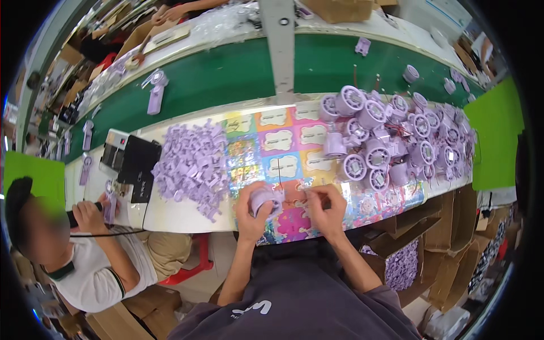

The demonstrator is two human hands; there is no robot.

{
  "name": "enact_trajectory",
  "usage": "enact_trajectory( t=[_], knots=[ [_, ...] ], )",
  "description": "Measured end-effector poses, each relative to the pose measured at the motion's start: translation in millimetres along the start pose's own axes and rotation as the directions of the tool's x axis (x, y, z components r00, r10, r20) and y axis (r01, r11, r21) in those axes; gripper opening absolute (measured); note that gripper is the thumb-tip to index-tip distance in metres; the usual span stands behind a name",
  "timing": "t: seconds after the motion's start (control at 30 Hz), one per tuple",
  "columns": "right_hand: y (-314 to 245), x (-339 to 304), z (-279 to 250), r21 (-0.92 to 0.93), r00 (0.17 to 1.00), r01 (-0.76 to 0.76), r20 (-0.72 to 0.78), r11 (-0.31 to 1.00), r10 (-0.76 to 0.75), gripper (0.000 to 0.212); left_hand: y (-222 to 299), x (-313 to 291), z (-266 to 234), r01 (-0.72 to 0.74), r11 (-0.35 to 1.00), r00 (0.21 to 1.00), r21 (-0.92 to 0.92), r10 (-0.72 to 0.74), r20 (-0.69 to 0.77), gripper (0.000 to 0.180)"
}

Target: Assembling small purple electronic components on a production line.

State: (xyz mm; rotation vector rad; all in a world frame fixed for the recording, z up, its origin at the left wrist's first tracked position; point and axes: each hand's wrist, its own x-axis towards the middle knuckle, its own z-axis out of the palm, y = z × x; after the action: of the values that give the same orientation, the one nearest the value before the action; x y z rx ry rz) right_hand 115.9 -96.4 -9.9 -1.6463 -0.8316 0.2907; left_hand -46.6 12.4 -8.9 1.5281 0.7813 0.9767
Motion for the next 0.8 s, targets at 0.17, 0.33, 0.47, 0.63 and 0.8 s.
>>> enact_trajectory(
  t=[0.17,0.33,0.47,0.63,0.8],
  knots=[
    [-42.2,61.4,42.7,0.108,0.975,0.185,0.103,0.977,-0.196,0.008,-5.4,4.6,-9.5,-0.205,0.944,0.978,0.260,0.186,0.097,0.037],
    [-56.6,132.4,129.6,0.080,0.740,0.555,0.408,0.828,-0.535,0.013,-9.4,3.2,-7.8,-0.151,0.968,0.988,0.198,0.139,0.072,0.035],
    [-46.7,142.6,180.2,-0.142,0.758,0.577,0.459,0.804,-0.463,0.017,-13.5,4.6,-5.8,-0.127,0.979,0.990,0.159,0.115,0.081,0.034],
    [-37.8,137.7,190.2,-0.200,0.808,0.510,0.445,0.836,-0.387,0.019,-20.2,1.3,-12.0,-0.081,0.993,0.995,0.083,0.075,0.069,0.031],
    [-67.2,121.8,122.2,-0.011,0.876,0.394,0.308,0.919,-0.371,0.029,-16.0,2.2,-17.9,0.087,0.951,0.994,-0.295,-0.063,0.089,0.037]
  ],
)
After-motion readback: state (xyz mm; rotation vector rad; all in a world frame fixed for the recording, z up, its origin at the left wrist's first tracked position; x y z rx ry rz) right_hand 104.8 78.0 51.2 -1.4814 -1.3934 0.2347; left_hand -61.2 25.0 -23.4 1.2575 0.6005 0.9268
